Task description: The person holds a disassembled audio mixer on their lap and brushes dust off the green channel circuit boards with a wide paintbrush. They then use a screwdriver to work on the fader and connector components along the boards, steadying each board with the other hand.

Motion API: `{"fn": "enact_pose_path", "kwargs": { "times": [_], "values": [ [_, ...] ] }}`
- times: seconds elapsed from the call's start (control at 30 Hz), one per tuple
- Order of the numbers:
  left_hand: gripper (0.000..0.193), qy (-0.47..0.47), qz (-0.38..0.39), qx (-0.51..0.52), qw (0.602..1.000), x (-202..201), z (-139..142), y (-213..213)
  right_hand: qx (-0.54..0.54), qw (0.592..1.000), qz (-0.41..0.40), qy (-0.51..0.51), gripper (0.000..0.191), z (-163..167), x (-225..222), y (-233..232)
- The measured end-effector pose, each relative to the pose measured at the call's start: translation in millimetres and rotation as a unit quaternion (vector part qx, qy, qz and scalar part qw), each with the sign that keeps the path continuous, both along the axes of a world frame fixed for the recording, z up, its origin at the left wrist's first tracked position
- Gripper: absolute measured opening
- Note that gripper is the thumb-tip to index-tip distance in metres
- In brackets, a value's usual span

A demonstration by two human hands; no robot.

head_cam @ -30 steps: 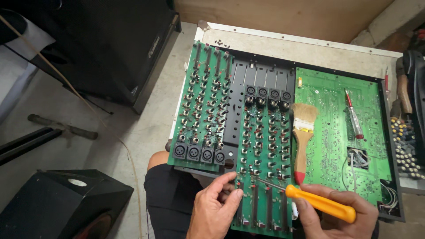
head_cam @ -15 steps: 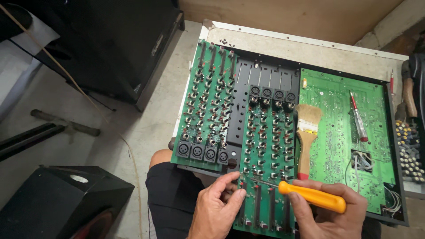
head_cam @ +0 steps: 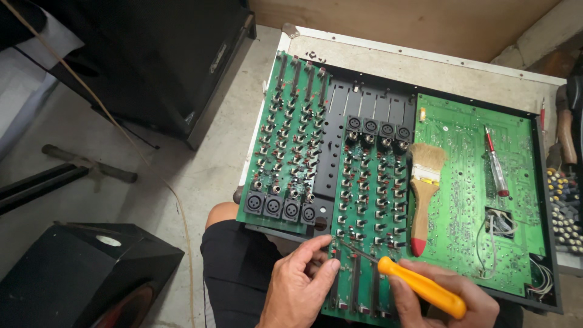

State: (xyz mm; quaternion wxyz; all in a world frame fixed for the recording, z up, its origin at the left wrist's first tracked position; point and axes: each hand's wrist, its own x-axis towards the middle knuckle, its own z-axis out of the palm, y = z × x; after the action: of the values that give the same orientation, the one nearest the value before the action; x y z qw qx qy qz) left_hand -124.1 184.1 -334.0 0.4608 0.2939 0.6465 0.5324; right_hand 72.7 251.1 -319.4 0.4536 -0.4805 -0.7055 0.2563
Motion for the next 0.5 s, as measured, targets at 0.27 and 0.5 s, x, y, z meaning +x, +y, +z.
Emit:
{"fn": "enact_pose_path", "kwargs": {
  "times": [0.27, 0.5],
  "values": [
    [0.041, 0.01, -0.001, 0.013, 1.0, 0.1, -0.3, -3.5, -0.006, 1.0, 0.001, 0.008, 0.022, -3.9, -0.5, -5.5],
    [0.042, 0.023, -0.007, 0.013, 1.0, 0.2, 6.1, -6.1, -0.038, 0.994, -0.036, 0.092, 0.047, 1.7, 19.6, 1.3]
  ]
}}
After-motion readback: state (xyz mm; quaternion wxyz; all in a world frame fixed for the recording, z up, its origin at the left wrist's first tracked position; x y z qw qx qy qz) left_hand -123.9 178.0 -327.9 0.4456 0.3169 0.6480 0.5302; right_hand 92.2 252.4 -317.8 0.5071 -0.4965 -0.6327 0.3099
